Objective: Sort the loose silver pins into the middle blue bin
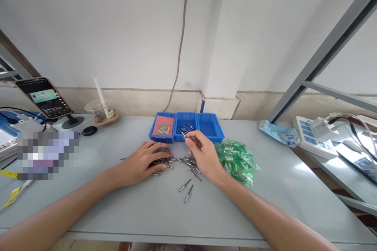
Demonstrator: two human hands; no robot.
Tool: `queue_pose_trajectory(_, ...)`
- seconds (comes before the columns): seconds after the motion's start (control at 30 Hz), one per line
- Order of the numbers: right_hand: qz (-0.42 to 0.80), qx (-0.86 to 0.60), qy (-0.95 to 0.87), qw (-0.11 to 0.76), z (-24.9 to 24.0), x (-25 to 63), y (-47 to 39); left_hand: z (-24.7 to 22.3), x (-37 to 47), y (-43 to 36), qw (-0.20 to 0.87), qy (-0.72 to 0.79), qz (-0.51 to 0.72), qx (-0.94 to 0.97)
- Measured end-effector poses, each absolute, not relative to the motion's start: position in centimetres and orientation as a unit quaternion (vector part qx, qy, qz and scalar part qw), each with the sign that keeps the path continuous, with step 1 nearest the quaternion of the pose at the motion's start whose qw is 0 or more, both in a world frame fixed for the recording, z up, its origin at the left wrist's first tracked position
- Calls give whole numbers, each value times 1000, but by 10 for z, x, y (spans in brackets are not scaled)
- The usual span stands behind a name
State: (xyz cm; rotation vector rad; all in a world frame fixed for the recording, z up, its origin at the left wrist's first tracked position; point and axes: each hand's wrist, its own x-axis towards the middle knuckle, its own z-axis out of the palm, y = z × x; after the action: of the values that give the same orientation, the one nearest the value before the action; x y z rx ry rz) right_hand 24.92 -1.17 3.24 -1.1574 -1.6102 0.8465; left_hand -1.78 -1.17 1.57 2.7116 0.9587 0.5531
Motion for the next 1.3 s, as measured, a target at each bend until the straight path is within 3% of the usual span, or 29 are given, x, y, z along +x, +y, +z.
queue_pose_trajectory(1.3,362,-468,-647,482,27,253,-8,12,-18,-11,68,308,189,930)
